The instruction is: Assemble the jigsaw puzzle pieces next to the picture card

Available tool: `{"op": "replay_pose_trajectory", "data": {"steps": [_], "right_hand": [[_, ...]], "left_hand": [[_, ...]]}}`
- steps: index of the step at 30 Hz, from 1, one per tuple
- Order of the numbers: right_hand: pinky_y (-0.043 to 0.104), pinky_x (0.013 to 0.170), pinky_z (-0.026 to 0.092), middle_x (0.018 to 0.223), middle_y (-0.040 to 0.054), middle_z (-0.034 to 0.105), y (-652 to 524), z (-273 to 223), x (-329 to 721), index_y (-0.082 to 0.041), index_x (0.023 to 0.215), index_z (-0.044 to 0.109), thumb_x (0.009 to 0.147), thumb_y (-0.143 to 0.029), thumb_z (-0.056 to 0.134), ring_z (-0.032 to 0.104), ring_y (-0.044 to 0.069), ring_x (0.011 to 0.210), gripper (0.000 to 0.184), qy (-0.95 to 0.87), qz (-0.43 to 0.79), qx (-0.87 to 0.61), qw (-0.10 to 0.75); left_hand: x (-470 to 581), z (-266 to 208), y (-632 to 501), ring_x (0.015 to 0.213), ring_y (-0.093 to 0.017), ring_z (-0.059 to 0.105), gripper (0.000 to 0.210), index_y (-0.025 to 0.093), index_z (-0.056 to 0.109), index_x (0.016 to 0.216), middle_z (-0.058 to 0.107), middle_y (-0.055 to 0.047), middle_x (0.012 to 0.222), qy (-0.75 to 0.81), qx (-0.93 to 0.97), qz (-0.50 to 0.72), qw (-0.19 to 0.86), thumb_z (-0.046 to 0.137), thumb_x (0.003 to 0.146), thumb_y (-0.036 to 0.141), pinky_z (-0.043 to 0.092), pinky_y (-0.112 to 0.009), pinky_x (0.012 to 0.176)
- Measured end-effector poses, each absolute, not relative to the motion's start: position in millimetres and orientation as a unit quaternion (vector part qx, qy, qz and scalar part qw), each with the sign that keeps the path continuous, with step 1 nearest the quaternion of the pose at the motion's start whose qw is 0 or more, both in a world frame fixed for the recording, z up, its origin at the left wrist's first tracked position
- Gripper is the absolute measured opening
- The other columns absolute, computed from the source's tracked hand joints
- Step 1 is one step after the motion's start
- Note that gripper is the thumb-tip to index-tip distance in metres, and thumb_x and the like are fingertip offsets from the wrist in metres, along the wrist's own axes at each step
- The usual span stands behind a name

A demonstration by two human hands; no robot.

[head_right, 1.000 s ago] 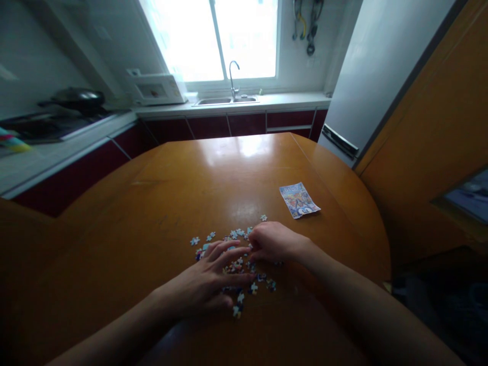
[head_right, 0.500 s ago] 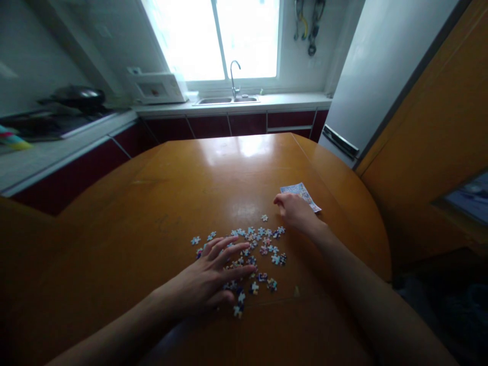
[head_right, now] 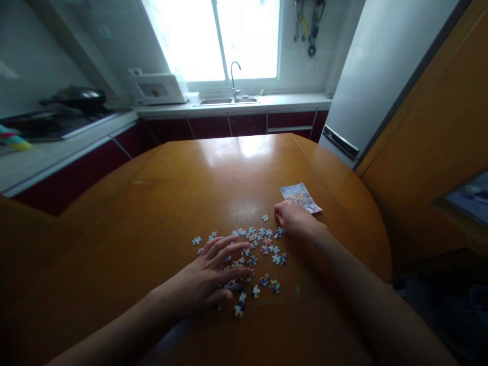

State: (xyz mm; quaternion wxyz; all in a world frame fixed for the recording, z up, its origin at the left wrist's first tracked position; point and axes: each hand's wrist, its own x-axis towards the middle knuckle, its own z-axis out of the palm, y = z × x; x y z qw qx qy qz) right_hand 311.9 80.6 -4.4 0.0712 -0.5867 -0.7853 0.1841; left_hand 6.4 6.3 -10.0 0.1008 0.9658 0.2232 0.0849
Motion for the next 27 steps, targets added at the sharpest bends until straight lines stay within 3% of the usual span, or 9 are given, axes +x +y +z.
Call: {"op": "replay_pose_trajectory", "data": {"steps": [5, 10, 16, 21, 27], "right_hand": [[0.026, 0.070, 0.040, 0.091, 0.0101, 0.073, 79, -1, 309, -0.017, 0.087, 0.072, 0.093, -0.018, 0.050, 0.063, 0.019, 0.080, 0.023, -0.787, 0.189, -0.583, 0.067], [0.025, 0.070, 0.040, 0.093, 0.0102, 0.073, 77, 2, 307, -0.016, 0.090, 0.072, 0.094, -0.019, 0.048, 0.063, 0.019, 0.081, 0.024, -0.783, 0.191, -0.589, 0.054], [0.026, 0.070, 0.039, 0.093, 0.0098, 0.072, 76, -1, 308, -0.017, 0.088, 0.071, 0.094, -0.019, 0.048, 0.063, 0.019, 0.082, 0.024, -0.788, 0.180, -0.586, 0.054], [0.027, 0.069, 0.039, 0.095, 0.0101, 0.072, 77, 0, 307, -0.018, 0.089, 0.070, 0.094, -0.022, 0.049, 0.063, 0.020, 0.083, 0.022, -0.788, 0.176, -0.589, 0.050], [0.027, 0.068, 0.038, 0.091, 0.0093, 0.072, 77, 1, 307, -0.018, 0.086, 0.070, 0.094, -0.023, 0.050, 0.063, 0.019, 0.080, 0.022, -0.788, 0.181, -0.586, 0.051]], "left_hand": [[7, -9, 6, 0.146, -0.034, 0.026, 0.047, 0.038, 0.058, 0.135, 0.030, -0.002, 0.160, 0.201, 0.968, 0.088, 0.119, 0.053, 0.093, 0.060, 0.024, -0.057, 0.120], [3, -12, 9, 0.146, -0.034, 0.025, 0.054, 0.039, 0.047, 0.146, 0.029, -0.002, 0.161, 0.206, 0.966, 0.107, 0.112, 0.053, 0.095, 0.057, 0.023, -0.055, 0.121], [-3, -8, 13, 0.144, -0.034, 0.026, 0.035, 0.038, 0.063, 0.130, 0.033, 0.001, 0.159, 0.217, 0.963, 0.109, 0.114, 0.054, 0.097, 0.049, 0.027, -0.056, 0.117], [-3, -9, 14, 0.144, -0.035, 0.026, 0.043, 0.038, 0.056, 0.137, 0.031, 0.000, 0.160, 0.209, 0.967, 0.101, 0.106, 0.054, 0.096, 0.052, 0.028, -0.057, 0.117], [-5, -10, 16, 0.144, -0.036, 0.027, 0.039, 0.040, 0.059, 0.134, 0.029, 0.001, 0.162, 0.233, 0.962, 0.106, 0.100, 0.058, 0.095, 0.047, 0.027, -0.059, 0.117]]}}
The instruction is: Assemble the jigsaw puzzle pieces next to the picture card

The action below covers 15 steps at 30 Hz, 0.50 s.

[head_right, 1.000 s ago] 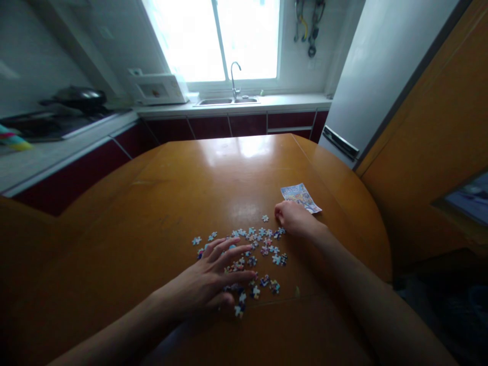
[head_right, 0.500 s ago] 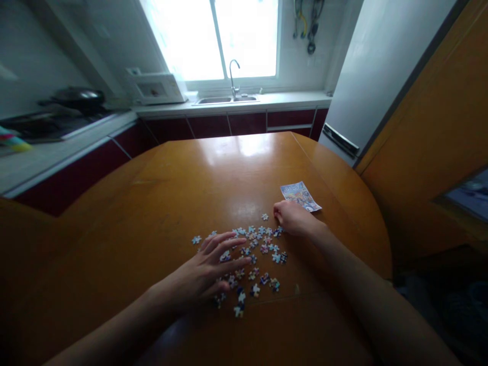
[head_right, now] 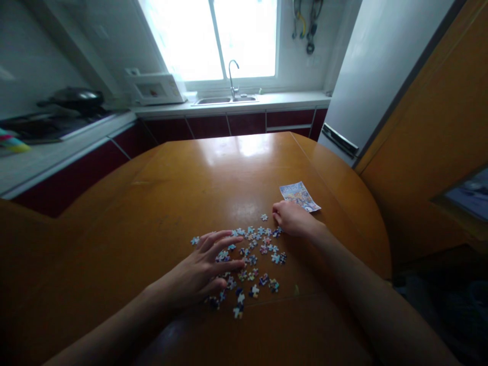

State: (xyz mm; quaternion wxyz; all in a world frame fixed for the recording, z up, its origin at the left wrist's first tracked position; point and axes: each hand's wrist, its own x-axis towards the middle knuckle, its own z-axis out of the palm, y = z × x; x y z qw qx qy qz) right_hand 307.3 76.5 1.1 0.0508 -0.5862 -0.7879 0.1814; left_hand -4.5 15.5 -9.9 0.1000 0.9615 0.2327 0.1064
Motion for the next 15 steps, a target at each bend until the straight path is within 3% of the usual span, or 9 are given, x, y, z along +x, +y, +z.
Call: {"op": "replay_pose_trajectory", "data": {"steps": [5, 10, 12, 15], "right_hand": [[0.027, 0.068, 0.038, 0.091, 0.0093, 0.072, 76, 2, 306, -0.018, 0.087, 0.070, 0.094, -0.022, 0.049, 0.062, 0.019, 0.079, 0.024, -0.786, 0.185, -0.588, 0.052], [0.027, 0.070, 0.039, 0.097, 0.0104, 0.071, 74, 2, 302, -0.018, 0.094, 0.071, 0.095, -0.021, 0.048, 0.063, 0.020, 0.084, 0.024, -0.791, 0.192, -0.578, 0.063], [0.028, 0.072, 0.040, 0.098, 0.0106, 0.071, 74, 1, 302, -0.018, 0.095, 0.071, 0.095, -0.021, 0.048, 0.063, 0.020, 0.084, 0.024, -0.793, 0.194, -0.574, 0.062], [0.028, 0.072, 0.040, 0.096, 0.0104, 0.071, 75, -2, 304, -0.018, 0.093, 0.071, 0.095, -0.021, 0.048, 0.063, 0.020, 0.083, 0.023, -0.795, 0.196, -0.570, 0.062]], "left_hand": [[-4, -12, 18, 0.145, -0.033, 0.028, 0.045, 0.040, 0.053, 0.140, 0.034, 0.000, 0.160, 0.239, 0.958, 0.118, 0.103, 0.059, 0.096, 0.044, 0.031, -0.057, 0.118], [-25, -13, 44, 0.139, -0.027, 0.039, 0.038, 0.032, 0.055, 0.138, 0.051, -0.006, 0.145, 0.325, 0.908, 0.243, 0.100, 0.048, 0.102, 0.024, 0.037, -0.052, 0.114], [-34, -12, 51, 0.140, -0.026, 0.038, 0.037, 0.032, 0.057, 0.136, 0.049, -0.006, 0.146, 0.344, 0.900, 0.251, 0.097, 0.049, 0.101, 0.024, 0.035, -0.053, 0.116], [-37, -13, 49, 0.144, -0.030, 0.032, 0.048, 0.031, 0.046, 0.146, 0.042, -0.007, 0.153, 0.376, 0.895, 0.212, 0.110, 0.056, 0.099, 0.034, 0.032, -0.055, 0.118]]}}
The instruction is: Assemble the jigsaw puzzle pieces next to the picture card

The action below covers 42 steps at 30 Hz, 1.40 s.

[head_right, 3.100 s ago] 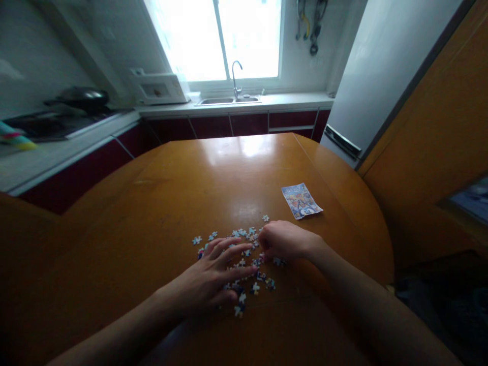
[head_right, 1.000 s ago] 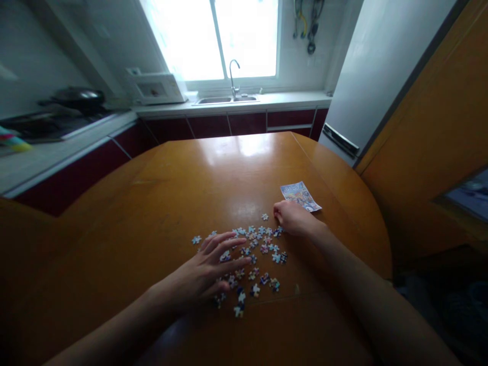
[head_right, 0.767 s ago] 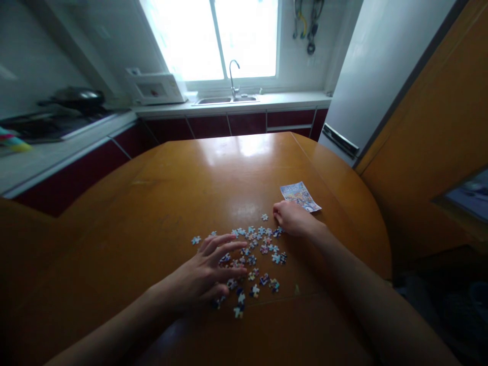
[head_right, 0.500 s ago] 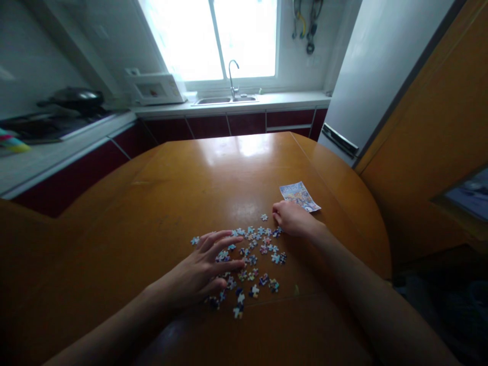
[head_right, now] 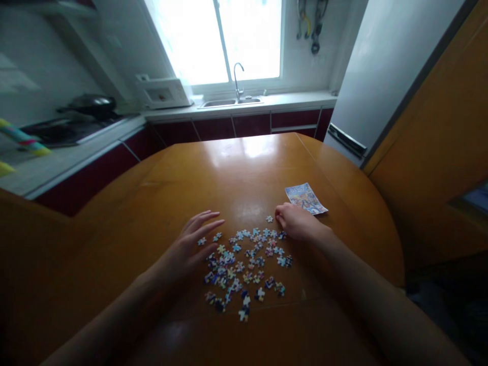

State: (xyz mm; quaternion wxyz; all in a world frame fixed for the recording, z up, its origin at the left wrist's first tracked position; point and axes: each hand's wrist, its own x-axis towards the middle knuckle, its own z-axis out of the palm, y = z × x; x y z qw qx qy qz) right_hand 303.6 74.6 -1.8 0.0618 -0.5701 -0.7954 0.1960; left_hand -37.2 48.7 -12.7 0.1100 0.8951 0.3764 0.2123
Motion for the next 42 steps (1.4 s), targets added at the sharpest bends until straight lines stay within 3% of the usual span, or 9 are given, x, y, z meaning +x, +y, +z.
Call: {"op": "replay_pose_trajectory", "data": {"steps": [3, 6, 11, 17, 25, 29, 33, 38, 42], "right_hand": [[0.029, 0.071, 0.040, 0.095, 0.0103, 0.071, 75, -3, 305, -0.018, 0.093, 0.071, 0.094, -0.021, 0.048, 0.063, 0.020, 0.082, 0.023, -0.795, 0.199, -0.569, 0.068], [0.029, 0.070, 0.040, 0.095, 0.0098, 0.071, 75, -4, 306, -0.019, 0.094, 0.071, 0.093, -0.021, 0.049, 0.063, 0.020, 0.082, 0.022, -0.793, 0.205, -0.569, 0.071], [0.029, 0.069, 0.040, 0.092, 0.0089, 0.071, 75, -2, 305, -0.019, 0.092, 0.070, 0.093, -0.020, 0.049, 0.062, 0.020, 0.080, 0.022, -0.794, 0.205, -0.568, 0.072], [0.029, 0.069, 0.041, 0.093, 0.0091, 0.072, 73, 3, 303, -0.018, 0.092, 0.071, 0.093, -0.021, 0.051, 0.063, 0.019, 0.078, 0.020, -0.789, 0.218, -0.570, 0.070], [0.030, 0.069, 0.040, 0.091, 0.0080, 0.072, 75, -2, 304, -0.019, 0.095, 0.071, 0.092, -0.024, 0.053, 0.064, 0.020, 0.078, 0.019, -0.788, 0.213, -0.574, 0.067], [0.028, 0.066, 0.040, 0.089, 0.0064, 0.072, 75, -2, 304, -0.020, 0.095, 0.071, 0.091, -0.025, 0.054, 0.064, 0.019, 0.076, 0.018, -0.780, 0.228, -0.579, 0.072], [0.028, 0.066, 0.040, 0.087, 0.0059, 0.072, 74, -1, 304, -0.020, 0.095, 0.071, 0.091, -0.025, 0.055, 0.064, 0.018, 0.075, 0.017, -0.778, 0.231, -0.579, 0.071], [0.029, 0.066, 0.041, 0.088, 0.0062, 0.072, 76, -2, 306, -0.019, 0.096, 0.070, 0.092, -0.026, 0.056, 0.064, 0.018, 0.074, 0.017, -0.775, 0.240, -0.581, 0.068], [0.029, 0.067, 0.042, 0.089, 0.0066, 0.072, 76, -4, 307, -0.019, 0.096, 0.070, 0.092, -0.028, 0.056, 0.064, 0.019, 0.076, 0.017, -0.779, 0.237, -0.576, 0.073]], "left_hand": [[-32, -15, 39, 0.148, -0.036, 0.025, 0.067, 0.034, 0.035, 0.153, 0.033, -0.007, 0.159, 0.372, 0.910, 0.136, 0.123, 0.062, 0.094, 0.046, 0.029, -0.059, 0.119], [-28, -16, 34, 0.148, -0.037, 0.024, 0.071, 0.036, 0.032, 0.155, 0.031, -0.007, 0.160, 0.369, 0.913, 0.102, 0.140, 0.064, 0.092, 0.049, 0.029, -0.059, 0.119], [-31, -12, 37, 0.144, -0.035, 0.028, 0.059, 0.034, 0.049, 0.143, 0.036, -0.007, 0.155, 0.376, 0.908, 0.121, 0.143, 0.066, 0.090, 0.052, 0.031, -0.056, 0.117], [-26, -14, 36, 0.132, -0.029, 0.042, 0.032, 0.025, 0.058, 0.124, 0.051, -0.010, 0.135, 0.386, 0.899, 0.154, 0.139, 0.063, 0.094, 0.033, 0.036, -0.051, 0.112], [-30, -14, 39, 0.133, -0.029, 0.041, 0.040, 0.028, 0.053, 0.135, 0.048, -0.010, 0.140, 0.393, 0.892, 0.165, 0.149, 0.061, 0.095, 0.031, 0.036, -0.052, 0.111], [-26, -16, 38, 0.131, -0.029, 0.042, 0.025, 0.030, 0.067, 0.115, 0.049, -0.008, 0.137, 0.377, 0.895, 0.176, 0.162, 0.068, 0.091, 0.038, 0.036, -0.051, 0.110], [-24, -18, 38, 0.130, -0.029, 0.041, 0.007, 0.029, 0.074, 0.092, 0.050, -0.004, 0.137, 0.369, 0.899, 0.175, 0.157, 0.068, 0.092, 0.033, 0.035, -0.053, 0.108], [-25, -21, 41, 0.128, -0.029, 0.041, 0.009, 0.029, 0.073, 0.099, 0.051, -0.006, 0.137, 0.371, 0.896, 0.182, 0.162, 0.068, 0.092, 0.028, 0.037, -0.053, 0.106], [-24, -23, 40, 0.127, -0.027, 0.041, 0.004, 0.026, 0.072, 0.093, 0.052, -0.005, 0.135, 0.374, 0.892, 0.185, 0.173, 0.069, 0.090, 0.024, 0.037, -0.052, 0.107]]}}
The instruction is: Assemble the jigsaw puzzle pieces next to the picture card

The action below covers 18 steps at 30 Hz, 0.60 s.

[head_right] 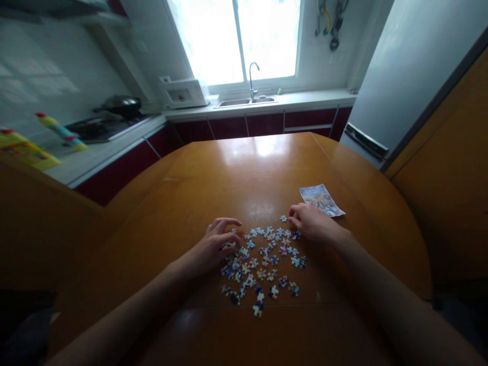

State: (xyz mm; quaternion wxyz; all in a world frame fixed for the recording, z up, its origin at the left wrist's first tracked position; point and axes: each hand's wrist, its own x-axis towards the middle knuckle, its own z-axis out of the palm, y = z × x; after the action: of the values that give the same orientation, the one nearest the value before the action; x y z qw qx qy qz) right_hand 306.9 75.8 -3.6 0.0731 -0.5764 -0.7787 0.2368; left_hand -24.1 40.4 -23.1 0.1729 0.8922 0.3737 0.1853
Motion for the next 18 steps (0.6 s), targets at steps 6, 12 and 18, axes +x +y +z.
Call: {"op": "replay_pose_trajectory", "data": {"steps": [6, 12, 18], "right_hand": [[0.029, 0.065, 0.042, 0.087, 0.0061, 0.072, 76, -5, 307, -0.019, 0.098, 0.070, 0.092, -0.029, 0.055, 0.065, 0.019, 0.073, 0.019, -0.772, 0.253, -0.579, 0.072], [0.029, 0.066, 0.043, 0.089, 0.0073, 0.073, 77, -3, 306, -0.019, 0.097, 0.070, 0.092, -0.029, 0.054, 0.065, 0.019, 0.075, 0.020, -0.772, 0.250, -0.580, 0.067], [0.029, 0.066, 0.042, 0.089, 0.0073, 0.073, 78, -5, 308, -0.019, 0.097, 0.070, 0.092, -0.030, 0.056, 0.064, 0.019, 0.076, 0.019, -0.777, 0.248, -0.574, 0.068]], "left_hand": [[-25, -9, 43, 0.105, -0.022, 0.052, 0.007, 0.022, 0.071, 0.083, 0.062, -0.006, 0.111, 0.385, 0.864, 0.226, 0.232, 0.070, 0.089, 0.025, 0.045, -0.038, 0.095], [-52, 8, 50, 0.068, -0.013, 0.057, 0.010, 0.015, 0.070, 0.082, 0.067, -0.001, 0.074, 0.473, 0.765, 0.088, 0.429, 0.069, 0.082, 0.024, 0.042, -0.023, 0.063], [-63, 7, 47, 0.059, -0.012, 0.053, 0.018, 0.016, 0.069, 0.075, 0.064, 0.001, 0.067, 0.510, 0.780, 0.014, 0.362, 0.078, 0.073, 0.032, 0.034, -0.022, 0.054]]}}
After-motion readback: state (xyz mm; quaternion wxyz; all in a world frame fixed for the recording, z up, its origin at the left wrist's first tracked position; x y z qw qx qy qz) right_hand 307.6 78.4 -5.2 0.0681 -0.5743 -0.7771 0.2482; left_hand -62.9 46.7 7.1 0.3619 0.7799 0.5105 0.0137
